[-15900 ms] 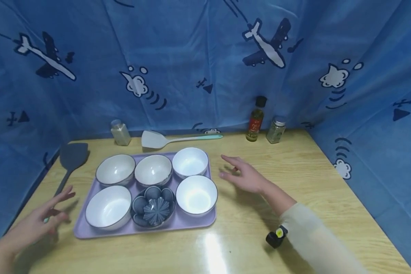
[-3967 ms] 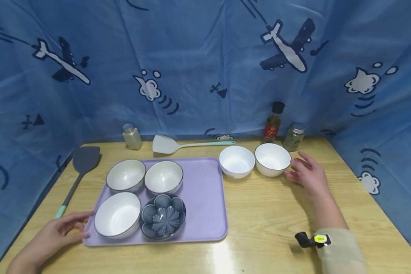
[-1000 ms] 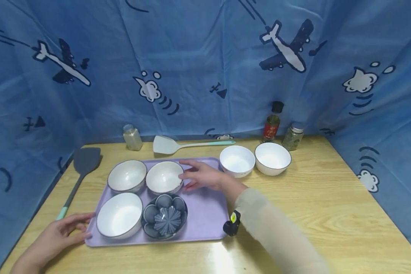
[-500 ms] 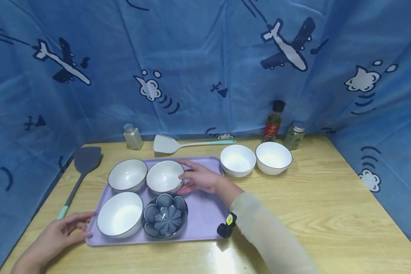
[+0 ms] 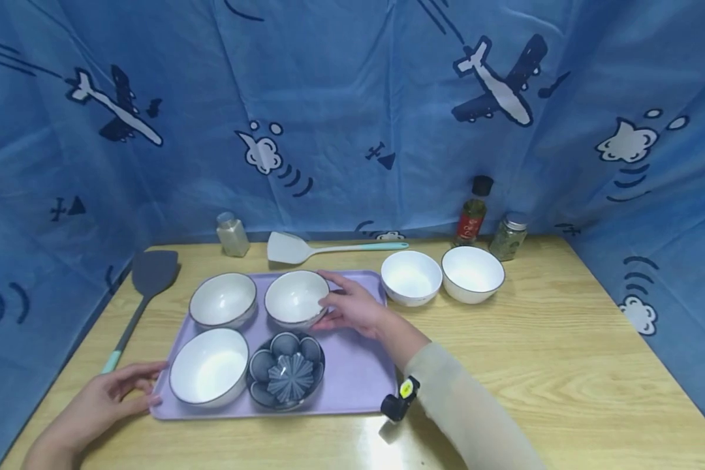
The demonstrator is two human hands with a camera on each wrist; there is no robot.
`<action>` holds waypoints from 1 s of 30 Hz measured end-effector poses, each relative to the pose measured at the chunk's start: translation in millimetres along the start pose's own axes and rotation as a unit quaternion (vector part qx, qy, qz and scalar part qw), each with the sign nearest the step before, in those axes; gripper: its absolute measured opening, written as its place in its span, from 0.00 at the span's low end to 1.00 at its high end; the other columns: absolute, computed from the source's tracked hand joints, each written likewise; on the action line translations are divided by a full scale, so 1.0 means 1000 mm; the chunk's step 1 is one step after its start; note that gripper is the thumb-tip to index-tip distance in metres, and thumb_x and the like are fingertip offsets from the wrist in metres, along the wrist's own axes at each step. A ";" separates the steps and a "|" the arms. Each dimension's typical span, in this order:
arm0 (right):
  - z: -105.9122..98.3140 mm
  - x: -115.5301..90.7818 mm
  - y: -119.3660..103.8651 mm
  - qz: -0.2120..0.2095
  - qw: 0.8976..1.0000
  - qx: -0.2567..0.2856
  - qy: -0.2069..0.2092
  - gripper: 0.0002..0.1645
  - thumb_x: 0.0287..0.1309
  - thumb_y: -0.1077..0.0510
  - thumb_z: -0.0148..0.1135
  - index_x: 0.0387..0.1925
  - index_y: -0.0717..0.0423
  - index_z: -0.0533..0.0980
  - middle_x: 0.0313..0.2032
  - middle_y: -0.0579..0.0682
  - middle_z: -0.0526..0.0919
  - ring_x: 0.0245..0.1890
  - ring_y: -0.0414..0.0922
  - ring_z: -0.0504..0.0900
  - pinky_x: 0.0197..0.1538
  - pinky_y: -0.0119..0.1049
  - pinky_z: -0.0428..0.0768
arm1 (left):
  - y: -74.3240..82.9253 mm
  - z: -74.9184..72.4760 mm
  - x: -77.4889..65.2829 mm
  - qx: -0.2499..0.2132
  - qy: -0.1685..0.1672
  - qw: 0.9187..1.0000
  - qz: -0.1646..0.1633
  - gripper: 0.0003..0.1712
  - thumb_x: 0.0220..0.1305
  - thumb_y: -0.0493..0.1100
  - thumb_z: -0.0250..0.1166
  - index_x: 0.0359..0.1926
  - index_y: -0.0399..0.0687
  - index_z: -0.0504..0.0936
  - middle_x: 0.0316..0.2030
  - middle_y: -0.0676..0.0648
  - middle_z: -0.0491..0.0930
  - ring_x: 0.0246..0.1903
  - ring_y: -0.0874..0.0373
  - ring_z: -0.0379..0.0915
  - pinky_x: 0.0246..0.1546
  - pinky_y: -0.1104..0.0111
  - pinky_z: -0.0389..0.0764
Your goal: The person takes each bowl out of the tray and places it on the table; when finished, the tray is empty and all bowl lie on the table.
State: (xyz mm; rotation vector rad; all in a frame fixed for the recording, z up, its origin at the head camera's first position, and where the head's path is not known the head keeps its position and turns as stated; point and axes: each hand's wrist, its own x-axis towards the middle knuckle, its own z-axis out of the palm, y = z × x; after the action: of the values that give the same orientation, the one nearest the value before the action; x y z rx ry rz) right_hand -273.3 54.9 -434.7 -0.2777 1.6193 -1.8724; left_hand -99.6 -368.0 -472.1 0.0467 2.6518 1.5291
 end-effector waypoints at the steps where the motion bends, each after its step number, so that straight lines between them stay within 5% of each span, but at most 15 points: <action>1: -0.001 -0.002 -0.001 -0.003 1.000 0.004 0.007 0.41 0.67 0.66 0.51 0.78 0.43 0.53 0.53 0.70 0.73 0.33 0.51 0.88 0.43 0.40 0.86 | 0.000 0.000 0.000 0.000 -0.001 1.000 -0.001 0.33 0.57 0.42 0.74 0.63 0.39 0.76 0.51 0.48 0.81 0.42 0.66 0.79 0.47 0.85 0.73; 5: -0.003 -0.011 -0.007 -0.015 0.999 0.014 0.026 0.42 0.66 0.66 0.52 0.78 0.42 0.54 0.44 0.66 0.77 0.32 0.51 0.88 0.41 0.39 0.86 | 0.001 0.000 0.001 0.003 -0.004 1.000 -0.009 0.34 0.57 0.44 0.75 0.63 0.40 0.76 0.53 0.45 0.80 0.43 0.67 0.79 0.47 0.84 0.73; 30: -0.027 -0.106 -0.028 -0.035 0.998 -0.041 0.024 0.43 0.66 0.66 0.51 0.78 0.47 0.51 0.52 0.66 0.73 0.36 0.51 0.89 0.42 0.39 0.86 | 0.000 0.000 0.000 -0.012 -0.003 1.000 -0.013 0.33 0.57 0.42 0.74 0.63 0.39 0.76 0.52 0.48 0.81 0.42 0.65 0.79 0.47 0.83 0.74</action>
State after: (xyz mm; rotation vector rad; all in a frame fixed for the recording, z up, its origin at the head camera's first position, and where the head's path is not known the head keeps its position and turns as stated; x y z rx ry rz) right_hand -215.2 140.1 -388.4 -0.3314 1.7428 -1.8798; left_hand -99.3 -368.2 -472.3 0.0139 2.6190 1.5498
